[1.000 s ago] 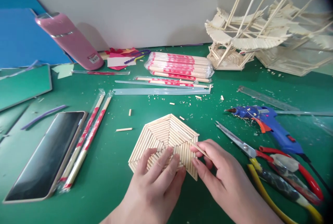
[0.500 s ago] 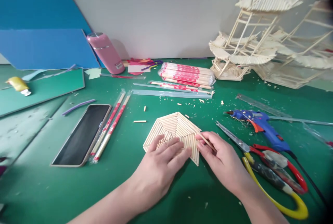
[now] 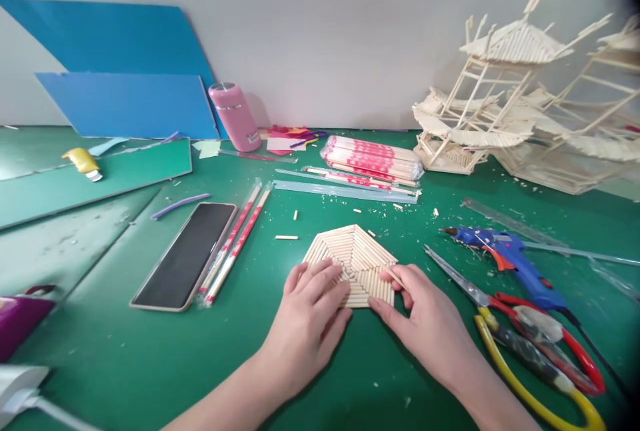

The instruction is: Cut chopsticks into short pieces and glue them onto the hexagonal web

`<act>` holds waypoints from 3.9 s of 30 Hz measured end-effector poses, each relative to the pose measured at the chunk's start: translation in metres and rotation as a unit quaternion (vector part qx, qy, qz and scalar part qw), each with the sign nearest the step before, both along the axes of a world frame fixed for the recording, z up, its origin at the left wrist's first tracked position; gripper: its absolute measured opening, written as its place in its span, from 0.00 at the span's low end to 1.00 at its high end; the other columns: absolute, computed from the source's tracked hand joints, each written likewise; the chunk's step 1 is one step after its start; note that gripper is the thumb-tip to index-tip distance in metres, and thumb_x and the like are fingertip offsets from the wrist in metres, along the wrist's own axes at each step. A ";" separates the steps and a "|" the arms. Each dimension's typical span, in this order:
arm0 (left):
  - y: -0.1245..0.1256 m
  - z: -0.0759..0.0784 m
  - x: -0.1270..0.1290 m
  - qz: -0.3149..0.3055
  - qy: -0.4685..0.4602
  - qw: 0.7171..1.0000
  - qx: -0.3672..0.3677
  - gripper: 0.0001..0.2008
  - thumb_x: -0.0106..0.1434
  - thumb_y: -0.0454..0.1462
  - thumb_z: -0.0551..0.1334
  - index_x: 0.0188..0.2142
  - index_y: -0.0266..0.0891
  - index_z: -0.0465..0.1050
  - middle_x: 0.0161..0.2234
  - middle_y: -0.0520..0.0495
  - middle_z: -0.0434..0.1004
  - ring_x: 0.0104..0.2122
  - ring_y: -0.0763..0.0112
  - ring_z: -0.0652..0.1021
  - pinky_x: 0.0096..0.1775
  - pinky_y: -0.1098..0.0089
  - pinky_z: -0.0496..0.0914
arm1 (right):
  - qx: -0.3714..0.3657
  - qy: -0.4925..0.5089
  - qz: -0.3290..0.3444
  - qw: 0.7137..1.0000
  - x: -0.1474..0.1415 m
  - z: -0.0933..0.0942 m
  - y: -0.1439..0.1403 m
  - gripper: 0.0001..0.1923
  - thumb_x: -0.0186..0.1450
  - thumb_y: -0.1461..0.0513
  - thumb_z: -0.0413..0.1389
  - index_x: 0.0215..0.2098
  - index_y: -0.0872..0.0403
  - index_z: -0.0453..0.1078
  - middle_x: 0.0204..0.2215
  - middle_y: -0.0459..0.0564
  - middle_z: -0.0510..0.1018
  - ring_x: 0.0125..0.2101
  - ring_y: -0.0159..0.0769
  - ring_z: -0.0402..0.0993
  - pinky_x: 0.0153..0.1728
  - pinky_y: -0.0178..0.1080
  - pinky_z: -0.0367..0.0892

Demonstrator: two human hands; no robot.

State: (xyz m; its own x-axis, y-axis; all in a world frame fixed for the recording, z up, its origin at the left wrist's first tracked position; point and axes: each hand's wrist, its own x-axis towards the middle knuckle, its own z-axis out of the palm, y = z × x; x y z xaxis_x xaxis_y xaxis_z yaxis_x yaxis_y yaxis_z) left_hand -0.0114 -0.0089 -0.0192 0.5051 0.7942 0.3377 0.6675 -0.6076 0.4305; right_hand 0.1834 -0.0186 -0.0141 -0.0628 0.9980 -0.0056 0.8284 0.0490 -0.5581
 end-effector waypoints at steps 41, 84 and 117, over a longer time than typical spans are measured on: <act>0.014 0.002 -0.021 -0.042 0.096 0.993 -0.060 0.42 0.50 0.50 0.64 0.59 0.34 0.50 0.60 0.31 0.52 0.60 0.48 0.53 0.54 0.42 0.51 | 0.187 -0.014 0.147 0.971 0.005 -0.007 -0.026 0.08 0.64 0.65 0.49 0.36 0.52 0.69 0.32 0.50 0.73 0.33 0.34 0.72 0.34 0.37 0.69; 0.008 -0.003 -0.002 -0.029 -0.024 0.999 0.019 0.06 0.60 0.30 0.57 0.37 0.38 0.70 0.45 0.42 0.73 0.50 0.59 0.70 0.52 0.52 0.63 | 0.160 0.014 0.111 0.981 -0.002 -0.006 -0.011 0.05 0.62 0.67 0.52 0.34 0.53 0.69 0.34 0.48 0.69 0.35 0.32 0.69 0.35 0.35 0.67; 0.010 0.002 0.001 -0.032 -0.074 0.996 -0.034 0.13 0.55 0.24 0.57 0.40 0.35 0.66 0.40 0.44 0.72 0.45 0.67 0.71 0.50 0.60 0.62 | 0.112 -0.008 0.109 0.988 0.014 -0.004 -0.013 0.04 0.63 0.65 0.52 0.35 0.51 0.68 0.37 0.47 0.70 0.34 0.31 0.68 0.34 0.36 0.65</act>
State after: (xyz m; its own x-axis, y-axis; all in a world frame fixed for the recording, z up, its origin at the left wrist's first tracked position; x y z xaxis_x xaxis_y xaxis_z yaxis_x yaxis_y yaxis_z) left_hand -0.0108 0.0012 -0.0173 0.5041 0.7853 0.3593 0.5543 -0.6133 0.5627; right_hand 0.1978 -0.0313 -0.0181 -0.2789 0.9368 0.2114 0.7928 0.3488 -0.4998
